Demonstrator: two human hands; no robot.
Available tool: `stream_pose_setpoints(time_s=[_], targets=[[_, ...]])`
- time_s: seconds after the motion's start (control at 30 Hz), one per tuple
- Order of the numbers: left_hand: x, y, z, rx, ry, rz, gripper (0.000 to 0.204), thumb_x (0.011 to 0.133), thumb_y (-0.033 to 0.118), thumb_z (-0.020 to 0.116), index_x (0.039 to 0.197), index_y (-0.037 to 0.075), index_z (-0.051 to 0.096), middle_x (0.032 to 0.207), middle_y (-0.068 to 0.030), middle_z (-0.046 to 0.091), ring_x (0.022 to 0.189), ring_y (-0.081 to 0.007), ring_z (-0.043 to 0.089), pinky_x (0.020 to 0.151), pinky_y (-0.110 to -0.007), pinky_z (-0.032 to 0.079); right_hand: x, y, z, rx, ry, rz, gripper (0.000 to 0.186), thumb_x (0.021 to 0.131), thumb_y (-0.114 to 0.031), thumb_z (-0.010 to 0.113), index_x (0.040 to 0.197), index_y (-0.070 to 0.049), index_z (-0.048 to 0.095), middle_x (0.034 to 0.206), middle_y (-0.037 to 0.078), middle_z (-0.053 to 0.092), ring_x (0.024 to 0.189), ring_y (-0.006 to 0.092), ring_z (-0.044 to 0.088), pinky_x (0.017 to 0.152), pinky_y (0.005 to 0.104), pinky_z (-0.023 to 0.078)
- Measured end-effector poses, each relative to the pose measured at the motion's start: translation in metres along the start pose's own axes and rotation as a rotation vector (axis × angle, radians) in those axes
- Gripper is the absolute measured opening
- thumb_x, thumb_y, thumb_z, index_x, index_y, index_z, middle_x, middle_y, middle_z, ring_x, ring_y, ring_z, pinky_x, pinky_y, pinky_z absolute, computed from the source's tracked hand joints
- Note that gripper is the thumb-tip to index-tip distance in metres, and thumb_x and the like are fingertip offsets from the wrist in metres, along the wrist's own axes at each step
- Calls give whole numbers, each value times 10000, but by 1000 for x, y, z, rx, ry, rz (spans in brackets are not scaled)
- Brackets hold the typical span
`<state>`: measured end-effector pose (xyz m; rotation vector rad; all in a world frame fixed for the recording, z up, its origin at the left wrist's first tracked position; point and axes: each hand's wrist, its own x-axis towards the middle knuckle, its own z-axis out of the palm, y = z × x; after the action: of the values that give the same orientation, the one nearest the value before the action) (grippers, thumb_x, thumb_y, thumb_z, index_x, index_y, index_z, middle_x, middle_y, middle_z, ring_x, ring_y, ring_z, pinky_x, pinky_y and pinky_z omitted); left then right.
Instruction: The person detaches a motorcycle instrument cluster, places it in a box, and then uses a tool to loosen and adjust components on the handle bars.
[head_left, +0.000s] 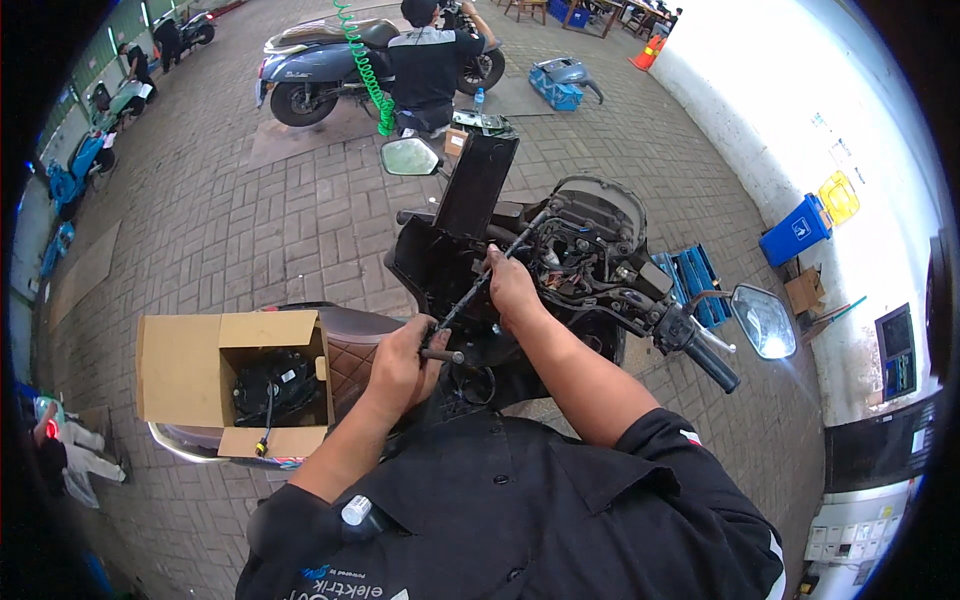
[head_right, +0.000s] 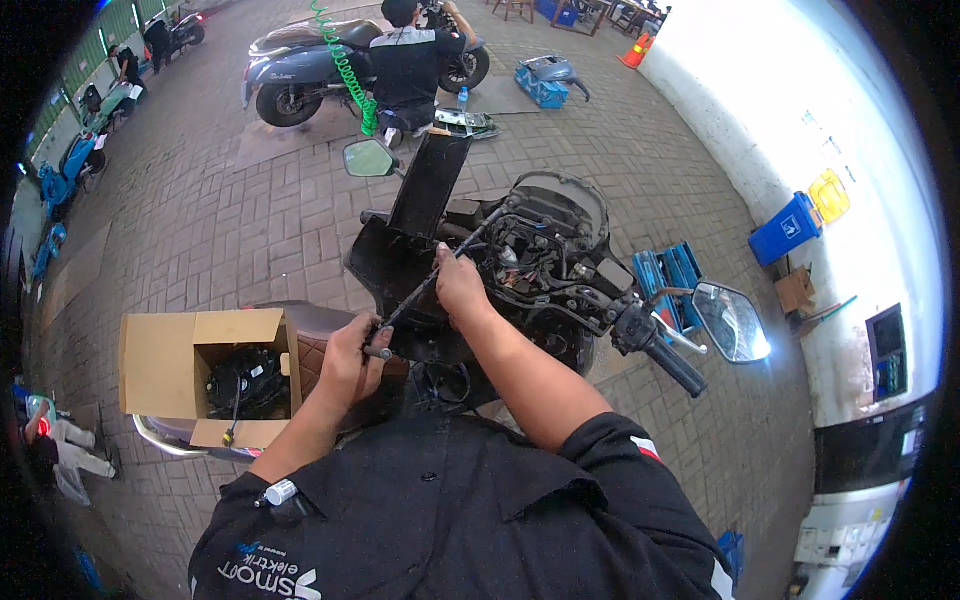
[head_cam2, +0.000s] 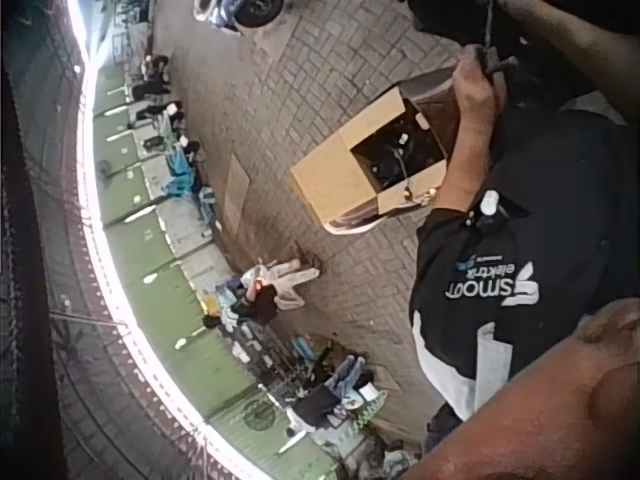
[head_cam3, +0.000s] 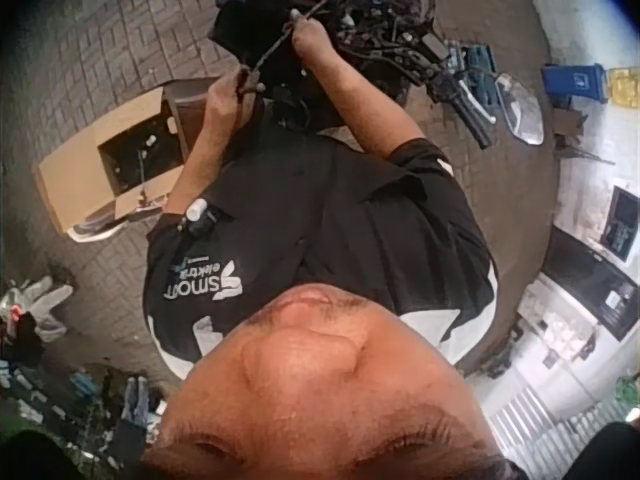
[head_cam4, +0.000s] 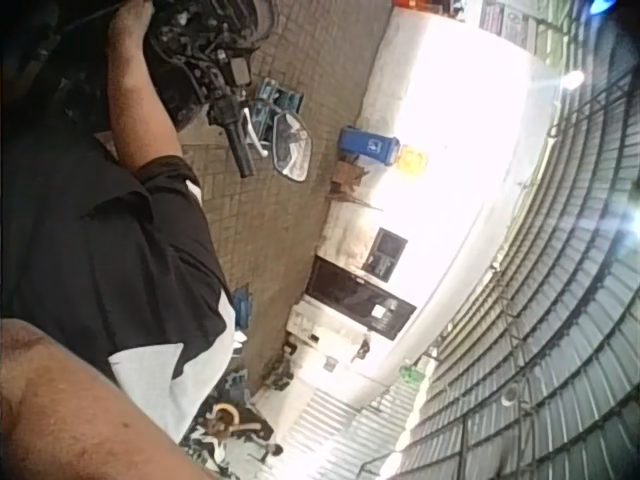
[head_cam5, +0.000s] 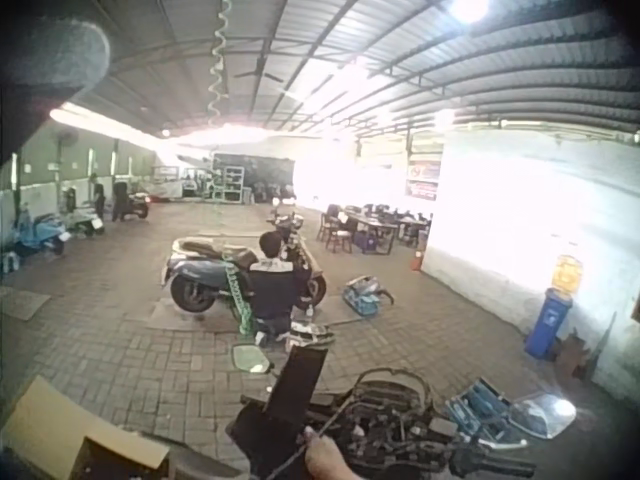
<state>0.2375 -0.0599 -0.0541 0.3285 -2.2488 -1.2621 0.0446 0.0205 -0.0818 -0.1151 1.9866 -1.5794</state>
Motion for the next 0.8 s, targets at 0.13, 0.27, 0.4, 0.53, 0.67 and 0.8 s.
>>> stream_pose_setpoints(time_s=[0.13,0.27,0.4,0.53,0.67,0.8], targets=[[-2,-4,4,25,7,83,109,918,79,589,875,-15,555,595,-153,525,493,-237,493,511,-339,411,13,18,-4,18,20,-79,408,990,-383,463,921,0,587,924,160,608,883,265,541,823,404,419],[-1,-5,3,42,27,171,86,910,54,597,874,-11,553,586,-146,512,496,-289,520,502,-360,409,8,15,0,-22,80,-96,383,988,-363,467,919,-2,575,891,157,598,868,266,540,816,394,423],[-1,-7,5,94,68,279,76,896,41,606,875,-9,552,608,-162,520,524,-356,530,502,-388,410,7,15,3,99,89,-81,316,973,-343,492,852,-67,586,749,49,531,714,166,468,692,336,391],[4,-4,-2,184,36,285,120,848,55,653,896,-2,559,675,-190,559,620,-409,554,553,-437,428,4,13,3,256,-16,-83,303,971,-343,489,849,-83,585,749,42,544,699,165,494,676,327,403],[10,2,-10,258,-35,273,136,833,60,652,915,-11,569,733,-204,571,706,-426,562,620,-459,442,19,24,5,191,80,-130,303,974,-340,478,834,-94,587,726,36,550,676,166,512,655,324,410],[9,2,-9,265,-69,224,139,832,71,650,915,-8,573,746,-204,579,726,-430,568,649,-462,448,23,28,3,277,0,-84,305,967,-349,479,828,-100,586,719,41,547,669,169,511,665,329,413]])
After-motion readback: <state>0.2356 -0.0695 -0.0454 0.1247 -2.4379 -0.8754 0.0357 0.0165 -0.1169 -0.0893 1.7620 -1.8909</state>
